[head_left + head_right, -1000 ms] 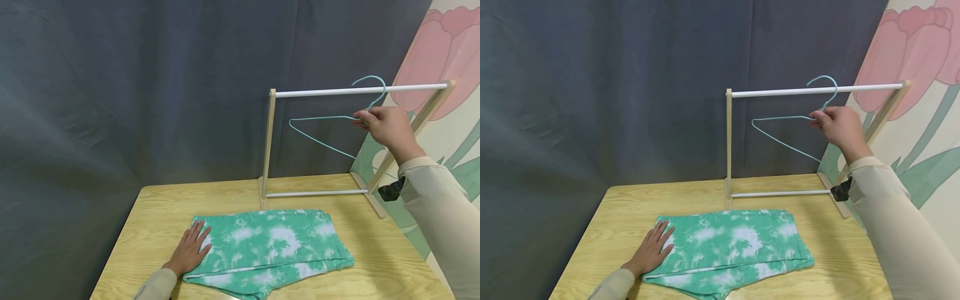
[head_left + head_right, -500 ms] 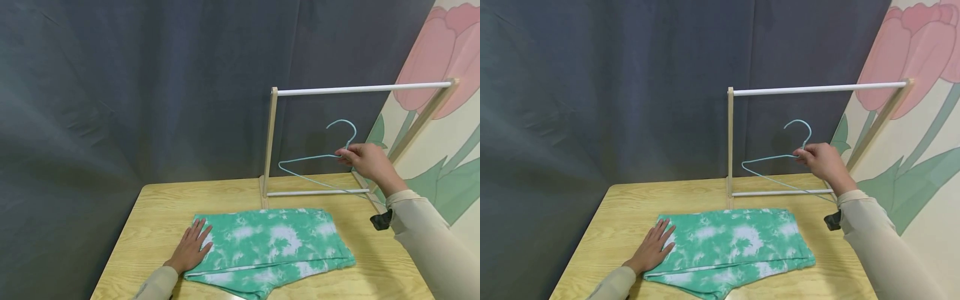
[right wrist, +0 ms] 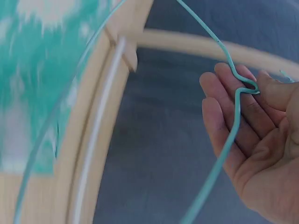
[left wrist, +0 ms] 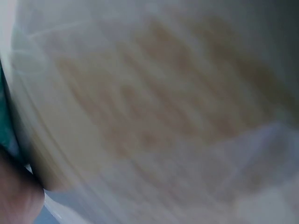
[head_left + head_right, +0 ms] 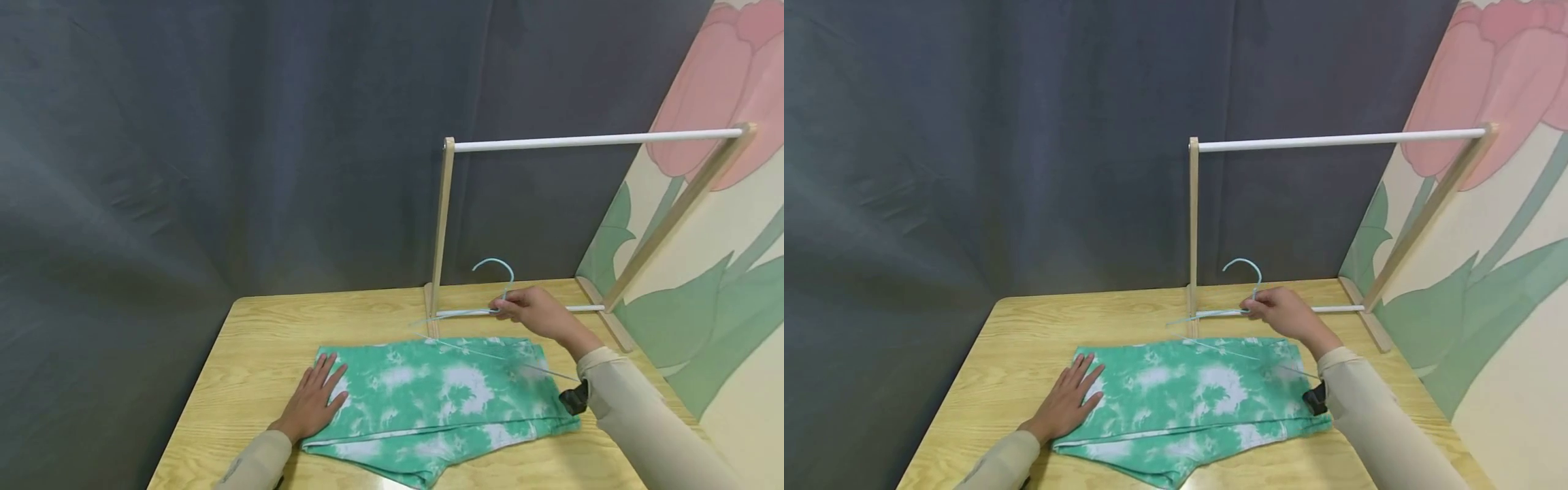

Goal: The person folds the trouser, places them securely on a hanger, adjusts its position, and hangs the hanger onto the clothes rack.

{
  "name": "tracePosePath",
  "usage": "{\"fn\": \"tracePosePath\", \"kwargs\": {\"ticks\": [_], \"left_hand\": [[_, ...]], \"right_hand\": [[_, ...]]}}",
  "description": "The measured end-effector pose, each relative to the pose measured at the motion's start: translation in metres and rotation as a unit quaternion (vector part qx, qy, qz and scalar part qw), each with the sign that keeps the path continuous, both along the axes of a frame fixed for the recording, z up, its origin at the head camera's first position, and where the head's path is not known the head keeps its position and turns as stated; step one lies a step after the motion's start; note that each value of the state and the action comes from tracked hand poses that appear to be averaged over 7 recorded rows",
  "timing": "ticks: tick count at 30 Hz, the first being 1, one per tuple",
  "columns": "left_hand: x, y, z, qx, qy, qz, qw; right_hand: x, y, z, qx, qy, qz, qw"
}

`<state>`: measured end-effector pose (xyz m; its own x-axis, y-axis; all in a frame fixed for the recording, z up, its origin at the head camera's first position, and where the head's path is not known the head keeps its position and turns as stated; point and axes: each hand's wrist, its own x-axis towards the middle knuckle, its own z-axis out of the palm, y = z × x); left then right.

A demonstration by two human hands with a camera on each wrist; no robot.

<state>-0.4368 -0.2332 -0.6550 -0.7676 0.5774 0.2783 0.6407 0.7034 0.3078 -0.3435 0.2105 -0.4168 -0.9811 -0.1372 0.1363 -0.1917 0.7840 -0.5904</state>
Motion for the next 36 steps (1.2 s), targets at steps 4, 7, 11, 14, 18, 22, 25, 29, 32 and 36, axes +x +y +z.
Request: {"fn": "tracePosePath", "kwargs": {"ticks": [4, 7, 11, 14, 18, 22, 25, 29, 32, 36], "left_hand": [[0.000, -0.001, -0.004, 0.004, 0.016, 0.001, 0.9999], [-0.002, -0.002, -0.008, 0.013, 0.026, -0.005, 0.9996], [-0.002, -0.002, -0.007, 0.005, 0.008, -0.002, 1.0000], [-0.001, -0.001, -0.005, 0.000, 0.004, 0.002, 1.0000], [-0.001, -0.002, -0.005, 0.001, 0.007, 0.000, 1.0000], [0.000, -0.002, -0.001, -0.013, -0.008, 0.004, 0.9999], [0.000, -0.001, 0.000, -0.018, -0.013, 0.006, 0.9997], [-0.001, -0.001, -0.001, -0.006, -0.007, 0.003, 1.0000], [-0.002, -0.001, -0.004, 0.004, 0.002, 0.000, 1.0000], [-0.002, -0.001, -0.007, 0.001, 0.003, 0.003, 1.0000]], "right_hand": [[-0.012, -0.028, -0.012, -0.035, -0.037, 0.003, 0.999], [-0.021, -0.045, -0.018, -0.050, -0.050, -0.006, 0.997], [-0.031, -0.064, -0.026, -0.123, -0.099, -0.012, 0.987], [-0.037, -0.075, -0.035, -0.193, -0.139, -0.023, 0.971], [-0.038, -0.084, -0.054, -0.250, -0.154, -0.053, 0.955], [-0.035, -0.094, -0.074, -0.303, -0.153, -0.086, 0.937], [-0.032, -0.103, -0.091, -0.355, -0.156, -0.108, 0.915], [-0.028, -0.117, -0.114, -0.423, -0.156, -0.132, 0.883], [-0.026, -0.129, -0.130, -0.463, -0.144, -0.152, 0.861], [-0.022, -0.145, -0.145, -0.505, -0.137, -0.170, 0.835]]}}
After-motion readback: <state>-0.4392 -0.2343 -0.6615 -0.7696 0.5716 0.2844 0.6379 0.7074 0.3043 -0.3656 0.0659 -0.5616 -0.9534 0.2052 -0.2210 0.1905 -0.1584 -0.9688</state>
